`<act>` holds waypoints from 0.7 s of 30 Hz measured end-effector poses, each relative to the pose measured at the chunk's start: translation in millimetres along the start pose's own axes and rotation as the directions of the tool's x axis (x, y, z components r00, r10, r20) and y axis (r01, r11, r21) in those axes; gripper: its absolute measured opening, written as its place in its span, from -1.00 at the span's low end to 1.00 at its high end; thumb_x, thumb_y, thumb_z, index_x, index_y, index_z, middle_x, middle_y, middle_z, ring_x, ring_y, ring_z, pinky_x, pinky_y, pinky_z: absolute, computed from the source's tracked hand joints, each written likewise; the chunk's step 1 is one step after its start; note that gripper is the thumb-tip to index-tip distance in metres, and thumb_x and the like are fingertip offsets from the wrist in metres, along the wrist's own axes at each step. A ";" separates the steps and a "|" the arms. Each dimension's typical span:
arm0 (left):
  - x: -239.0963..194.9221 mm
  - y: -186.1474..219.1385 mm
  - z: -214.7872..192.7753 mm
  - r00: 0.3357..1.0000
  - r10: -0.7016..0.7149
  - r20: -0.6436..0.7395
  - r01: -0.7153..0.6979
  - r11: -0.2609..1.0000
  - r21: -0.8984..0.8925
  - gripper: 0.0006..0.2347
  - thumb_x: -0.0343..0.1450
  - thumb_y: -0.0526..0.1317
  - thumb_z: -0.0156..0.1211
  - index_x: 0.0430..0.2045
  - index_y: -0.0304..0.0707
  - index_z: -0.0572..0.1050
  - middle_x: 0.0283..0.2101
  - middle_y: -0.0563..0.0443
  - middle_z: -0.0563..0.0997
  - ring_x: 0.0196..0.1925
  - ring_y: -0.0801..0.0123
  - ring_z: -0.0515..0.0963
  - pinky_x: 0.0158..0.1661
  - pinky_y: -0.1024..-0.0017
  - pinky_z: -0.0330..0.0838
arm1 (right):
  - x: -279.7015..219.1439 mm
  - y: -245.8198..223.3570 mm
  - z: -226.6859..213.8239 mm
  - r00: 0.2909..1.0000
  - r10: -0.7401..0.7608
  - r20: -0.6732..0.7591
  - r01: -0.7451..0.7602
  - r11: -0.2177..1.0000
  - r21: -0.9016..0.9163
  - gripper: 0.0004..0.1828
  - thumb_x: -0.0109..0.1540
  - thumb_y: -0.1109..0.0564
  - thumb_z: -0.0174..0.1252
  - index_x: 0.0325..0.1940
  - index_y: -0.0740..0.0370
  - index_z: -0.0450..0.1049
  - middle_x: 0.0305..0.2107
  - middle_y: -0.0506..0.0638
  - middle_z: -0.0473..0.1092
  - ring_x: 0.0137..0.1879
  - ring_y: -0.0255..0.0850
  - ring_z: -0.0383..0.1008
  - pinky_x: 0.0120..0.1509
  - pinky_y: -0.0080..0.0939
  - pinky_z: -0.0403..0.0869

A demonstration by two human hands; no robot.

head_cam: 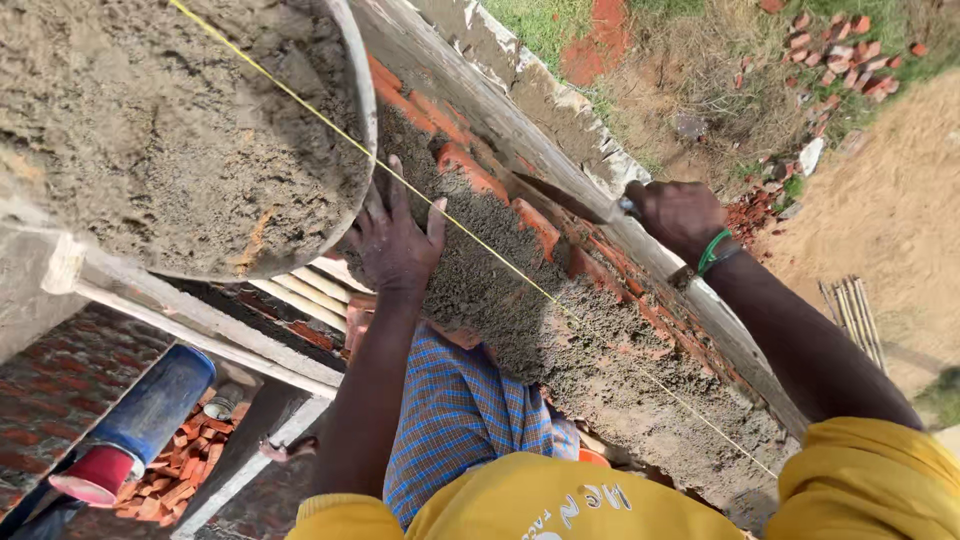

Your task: The person applies mortar to a row of bricks using a trowel and then places bricks onto the mortar line. The person also scoops mortar from a bowl and spreads it over the brick layers.

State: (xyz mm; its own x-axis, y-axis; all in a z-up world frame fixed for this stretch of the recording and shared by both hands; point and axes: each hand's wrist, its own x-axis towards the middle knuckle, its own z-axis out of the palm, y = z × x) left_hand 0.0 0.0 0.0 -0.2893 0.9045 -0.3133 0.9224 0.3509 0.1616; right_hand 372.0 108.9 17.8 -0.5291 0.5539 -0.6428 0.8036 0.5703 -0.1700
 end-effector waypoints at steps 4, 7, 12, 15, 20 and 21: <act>-0.9 -6.5 -0.2 1.000 0.004 -0.030 -0.004 1.000 -0.011 -0.27 0.49 0.35 -0.06 0.51 0.08 -0.05 0.44 -0.40 0.23 0.47 -0.24 0.22 0.31 -0.39 -0.04 | -36.2 -25.5 -62.0 0.944 0.167 -0.283 -0.115 0.975 0.189 -0.71 0.37 -0.08 0.27 -0.12 0.19 0.51 -0.60 0.11 0.46 -0.52 -0.08 0.48 -0.46 -0.04 0.45; 1.2 -5.1 1.7 0.997 -0.027 0.076 0.035 0.994 -0.106 -0.29 0.50 0.33 -0.07 0.50 0.07 -0.04 0.36 -0.41 0.31 0.40 -0.23 0.28 0.28 -0.35 -0.01 | -74.4 -76.5 -94.7 0.894 0.348 -0.283 -0.100 0.769 0.632 -0.67 0.38 0.00 0.33 -0.17 0.33 0.45 -0.55 0.07 0.46 -0.49 -0.23 0.48 -0.43 -0.16 0.44; -9.9 -18.8 3.5 0.994 0.012 0.107 0.000 0.994 -0.108 -0.32 0.52 0.30 -0.09 0.51 0.08 -0.02 0.33 -0.39 0.35 0.39 -0.19 0.32 0.31 -0.28 0.03 | -108.6 -228.1 -94.0 0.991 0.025 -0.133 0.101 0.515 0.851 -0.68 0.24 0.07 0.29 0.01 0.29 0.57 -0.44 -0.02 0.57 -0.52 -0.34 0.45 -0.50 -0.23 0.42; -19.5 -29.4 8.4 0.993 0.041 0.107 -0.026 0.990 -0.138 -0.32 0.52 0.30 -0.09 0.51 0.07 -0.01 0.35 -0.39 0.32 0.40 -0.20 0.30 0.31 -0.29 0.02 | -41.7 -286.9 -83.9 0.994 0.090 0.069 -0.105 0.497 0.861 -0.51 0.27 -0.14 0.31 -0.02 0.38 0.54 -0.50 0.07 0.50 -0.48 -0.26 0.45 -0.38 -0.13 0.45; -24.0 -40.2 20.4 0.994 0.059 0.091 -0.046 0.989 -0.141 -0.33 0.52 0.29 -0.08 0.51 0.05 0.01 0.37 -0.39 0.29 0.42 -0.22 0.27 0.32 -0.30 0.01 | 91.5 -315.4 -68.4 0.849 -0.056 -0.526 0.102 0.993 0.058 0.06 0.34 -0.47 0.06 0.63 0.35 0.03 -0.15 0.31 0.54 -0.12 -0.18 0.62 -0.06 0.12 0.52; -23.4 -38.1 23.9 0.994 0.062 0.091 -0.049 0.988 -0.143 -0.33 0.52 0.29 -0.08 0.51 0.04 0.01 0.38 -0.39 0.28 0.42 -0.22 0.27 0.32 -0.31 0.01 | 100.1 -314.4 -62.2 0.616 -0.310 -0.724 0.078 0.939 -0.336 0.11 0.35 -0.56 0.00 0.60 0.41 0.04 0.00 0.23 0.55 0.02 -0.31 0.66 0.02 0.16 0.51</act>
State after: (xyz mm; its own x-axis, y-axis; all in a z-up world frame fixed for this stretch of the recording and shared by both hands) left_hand -22.2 -40.3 -21.2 -0.2069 0.8986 -0.3869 0.8891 0.3377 0.3090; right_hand 49.4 22.7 53.4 -0.7728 0.6033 0.1970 0.6214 0.7824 0.0413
